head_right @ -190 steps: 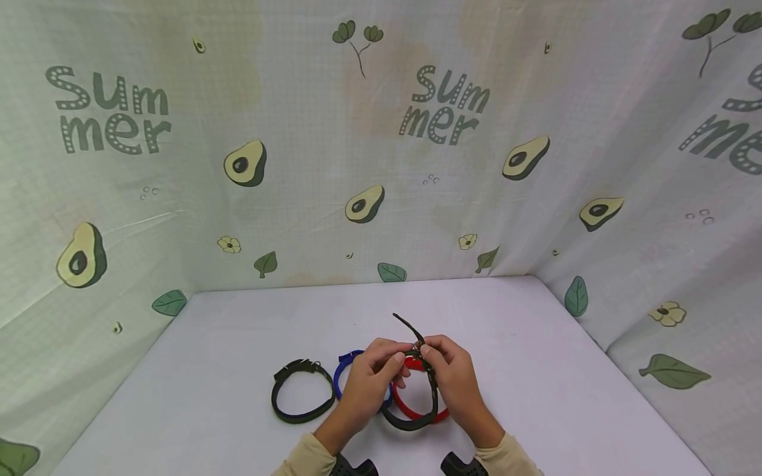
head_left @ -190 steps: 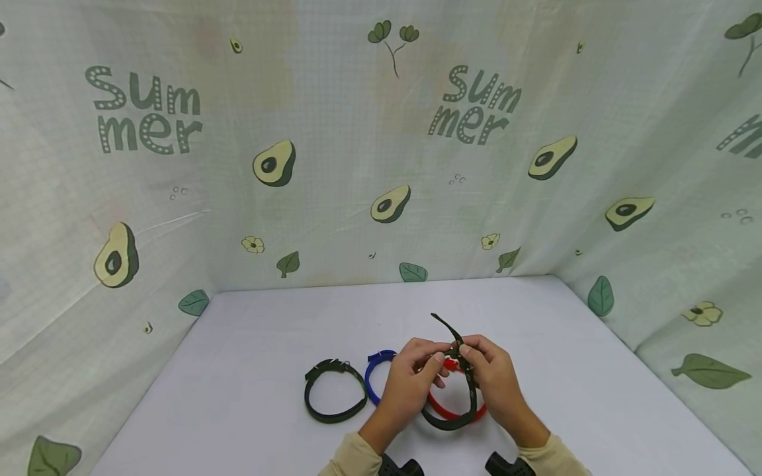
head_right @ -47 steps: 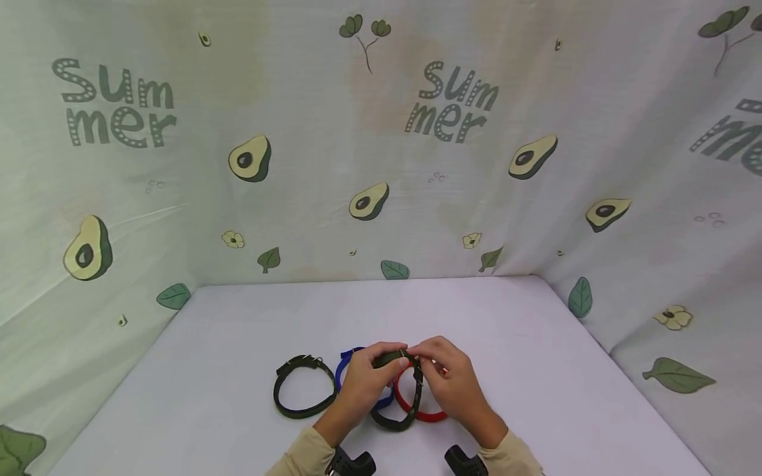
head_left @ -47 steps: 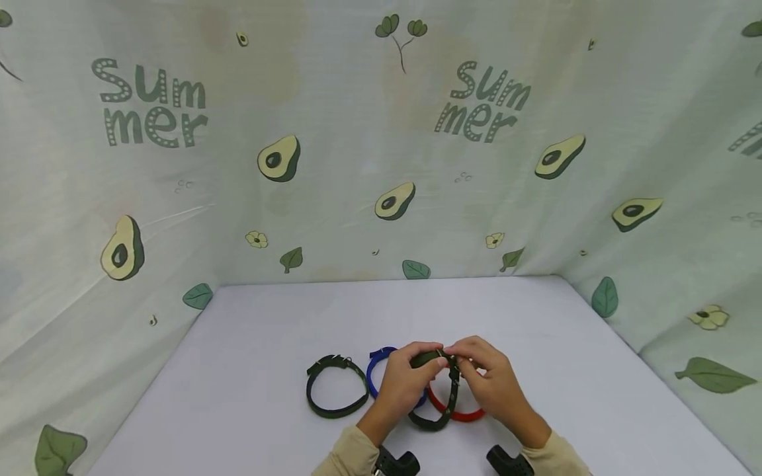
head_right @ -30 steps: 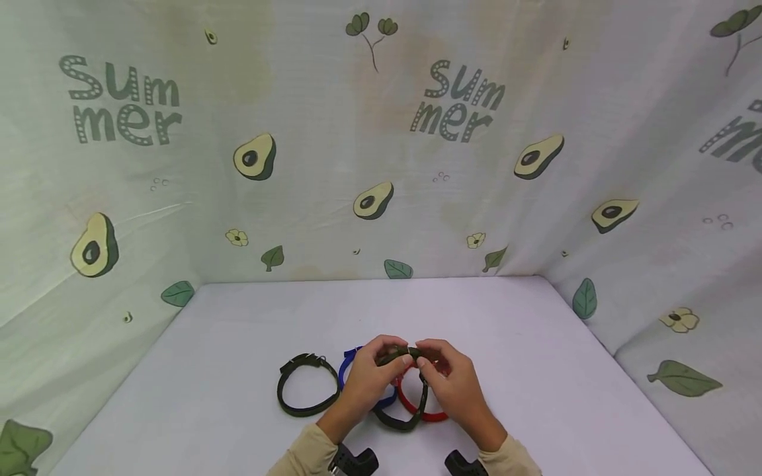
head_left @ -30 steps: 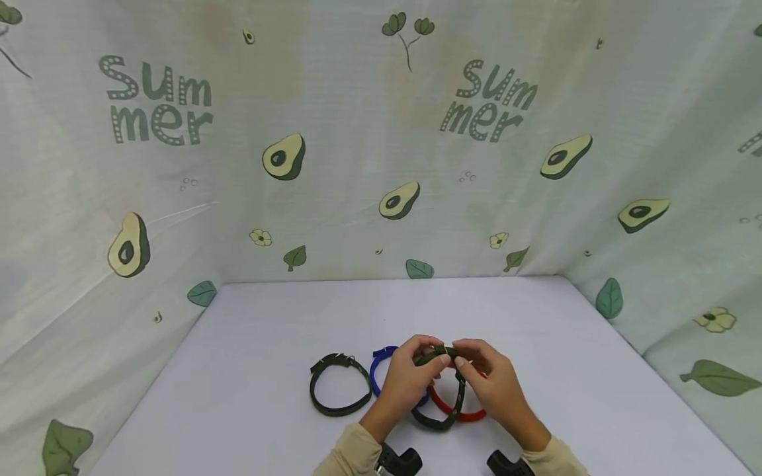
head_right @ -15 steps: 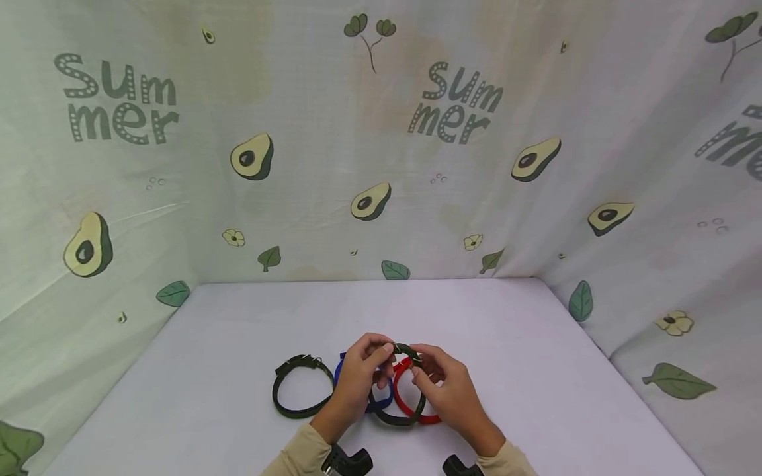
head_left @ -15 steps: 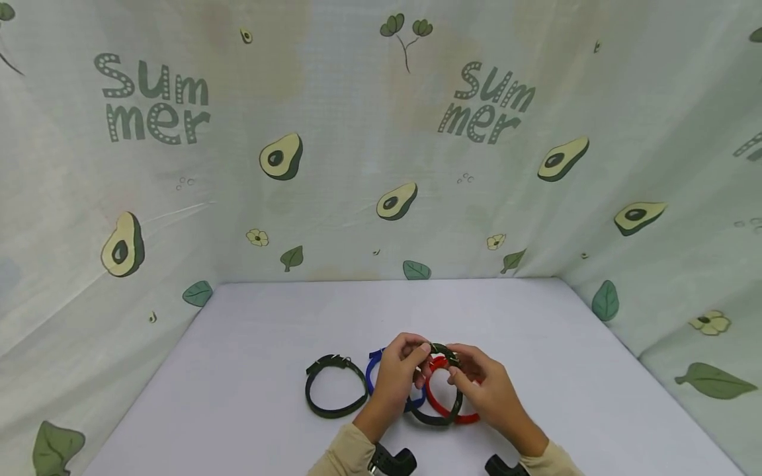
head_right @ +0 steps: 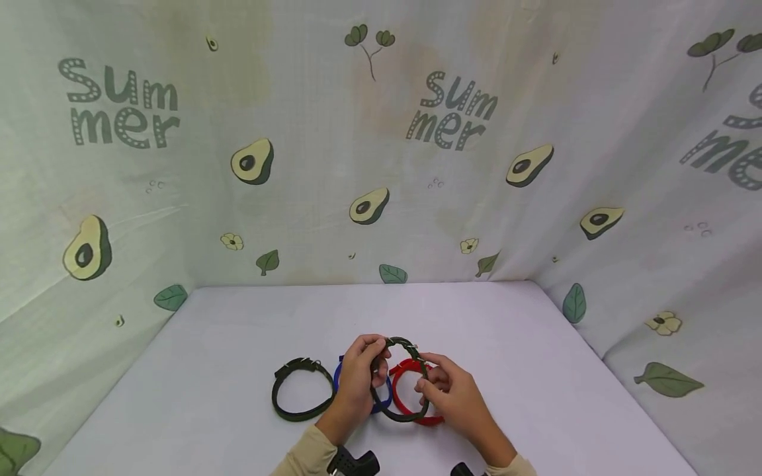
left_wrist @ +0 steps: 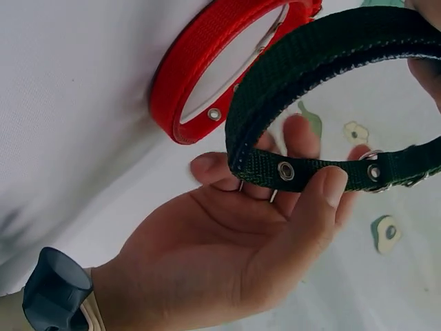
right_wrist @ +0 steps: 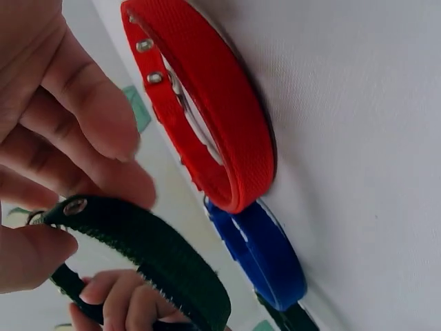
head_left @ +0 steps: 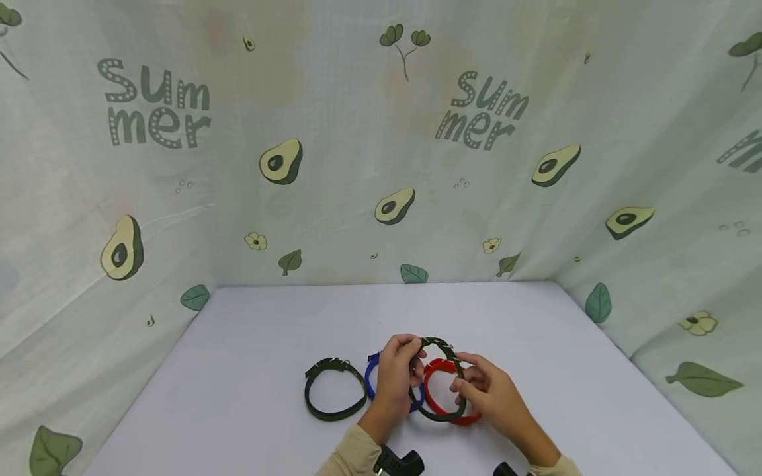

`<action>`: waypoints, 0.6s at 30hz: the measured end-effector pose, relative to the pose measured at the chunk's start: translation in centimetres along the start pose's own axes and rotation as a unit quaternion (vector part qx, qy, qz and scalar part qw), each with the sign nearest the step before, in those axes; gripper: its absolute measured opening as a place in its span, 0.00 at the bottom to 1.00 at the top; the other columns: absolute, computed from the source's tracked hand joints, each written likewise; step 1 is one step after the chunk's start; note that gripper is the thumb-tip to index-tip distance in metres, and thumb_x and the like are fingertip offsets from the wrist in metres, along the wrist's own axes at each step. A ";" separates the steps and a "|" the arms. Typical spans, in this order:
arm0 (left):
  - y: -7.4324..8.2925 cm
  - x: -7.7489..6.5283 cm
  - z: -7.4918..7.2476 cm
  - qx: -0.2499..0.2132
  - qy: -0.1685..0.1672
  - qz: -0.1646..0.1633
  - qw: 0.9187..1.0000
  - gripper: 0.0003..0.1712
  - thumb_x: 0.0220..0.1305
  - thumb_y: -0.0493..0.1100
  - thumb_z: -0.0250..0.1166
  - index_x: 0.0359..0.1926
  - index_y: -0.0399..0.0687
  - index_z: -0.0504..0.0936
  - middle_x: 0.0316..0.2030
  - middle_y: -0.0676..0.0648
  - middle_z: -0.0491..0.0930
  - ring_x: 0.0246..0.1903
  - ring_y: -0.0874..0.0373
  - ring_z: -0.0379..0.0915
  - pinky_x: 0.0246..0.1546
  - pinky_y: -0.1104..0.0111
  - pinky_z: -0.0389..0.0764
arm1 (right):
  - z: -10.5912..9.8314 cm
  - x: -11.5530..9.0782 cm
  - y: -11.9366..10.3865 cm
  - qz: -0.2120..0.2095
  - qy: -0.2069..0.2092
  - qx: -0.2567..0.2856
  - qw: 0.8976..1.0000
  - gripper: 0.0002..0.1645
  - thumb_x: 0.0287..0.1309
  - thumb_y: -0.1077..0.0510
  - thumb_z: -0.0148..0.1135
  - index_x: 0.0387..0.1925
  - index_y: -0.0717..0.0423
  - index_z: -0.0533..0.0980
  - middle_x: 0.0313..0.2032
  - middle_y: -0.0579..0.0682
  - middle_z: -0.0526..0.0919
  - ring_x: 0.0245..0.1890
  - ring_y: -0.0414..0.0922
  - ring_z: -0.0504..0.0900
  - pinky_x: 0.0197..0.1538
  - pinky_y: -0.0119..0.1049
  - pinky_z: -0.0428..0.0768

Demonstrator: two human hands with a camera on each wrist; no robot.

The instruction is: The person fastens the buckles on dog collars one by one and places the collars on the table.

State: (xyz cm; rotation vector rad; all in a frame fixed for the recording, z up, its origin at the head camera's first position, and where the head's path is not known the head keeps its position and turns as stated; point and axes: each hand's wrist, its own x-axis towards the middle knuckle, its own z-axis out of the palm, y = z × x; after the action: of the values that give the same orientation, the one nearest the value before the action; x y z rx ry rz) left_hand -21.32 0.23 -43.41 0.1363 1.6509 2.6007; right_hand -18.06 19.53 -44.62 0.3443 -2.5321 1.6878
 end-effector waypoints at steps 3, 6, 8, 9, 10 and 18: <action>0.0 0.1 0.4 -0.004 0.004 -0.003 1.000 0.13 0.71 0.44 0.61 0.48 0.39 0.74 0.32 0.44 0.77 0.19 0.61 0.67 0.17 0.76 0.67 | -0.4 -0.5 -0.1 0.016 -0.003 0.004 1.000 0.27 0.67 0.58 0.64 0.64 0.62 0.69 0.32 0.51 0.86 0.23 0.47 0.83 0.26 0.38 0.82; -0.4 0.0 0.6 0.008 0.006 0.006 1.000 0.13 0.71 0.43 0.61 0.47 0.38 0.74 0.31 0.44 0.78 0.20 0.60 0.69 0.19 0.75 0.70 | -0.6 -0.8 0.1 0.021 0.023 0.014 0.999 0.24 0.67 0.58 0.64 0.62 0.61 0.72 0.31 0.52 0.86 0.17 0.49 0.80 0.23 0.39 0.81; -0.7 0.1 0.8 0.031 -0.001 0.014 0.999 0.12 0.71 0.43 0.60 0.48 0.38 0.74 0.31 0.44 0.79 0.21 0.59 0.72 0.21 0.73 0.73 | -1.0 -0.9 0.1 0.014 0.058 0.013 0.998 0.21 0.67 0.58 0.64 0.59 0.59 0.74 0.30 0.52 0.85 0.15 0.49 0.78 0.20 0.40 0.79; -0.8 0.0 0.9 0.045 -0.004 0.019 0.999 0.12 0.71 0.43 0.60 0.48 0.38 0.74 0.31 0.43 0.80 0.21 0.59 0.73 0.21 0.73 0.74 | -1.2 -0.8 0.1 0.013 0.075 0.010 0.997 0.20 0.67 0.58 0.64 0.58 0.57 0.75 0.30 0.53 0.85 0.15 0.49 0.78 0.19 0.41 0.79; -0.9 0.0 1.1 0.061 -0.007 0.023 0.998 0.12 0.71 0.42 0.60 0.48 0.38 0.75 0.32 0.42 0.81 0.22 0.59 0.74 0.22 0.72 0.76 | -1.5 -0.8 0.1 0.012 0.089 0.007 0.996 0.18 0.67 0.58 0.64 0.57 0.57 0.76 0.29 0.54 0.85 0.14 0.50 0.77 0.19 0.41 0.79; -1.1 0.0 1.7 0.234 -0.038 0.048 0.970 0.09 0.72 0.45 0.62 0.47 0.46 0.80 0.34 0.48 0.84 0.26 0.60 0.80 0.26 0.71 0.78 | -3.5 -0.4 0.9 0.058 0.149 -0.017 0.987 0.19 0.69 0.49 0.62 0.55 0.55 0.78 0.32 0.55 0.86 0.16 0.46 0.73 0.22 0.37 0.78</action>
State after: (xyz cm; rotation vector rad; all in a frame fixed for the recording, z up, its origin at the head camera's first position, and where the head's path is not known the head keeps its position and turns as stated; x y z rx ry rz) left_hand -21.18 2.19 -43.70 0.3399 2.2444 2.1785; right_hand -18.04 23.12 -44.13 -0.0586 -2.3951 1.5930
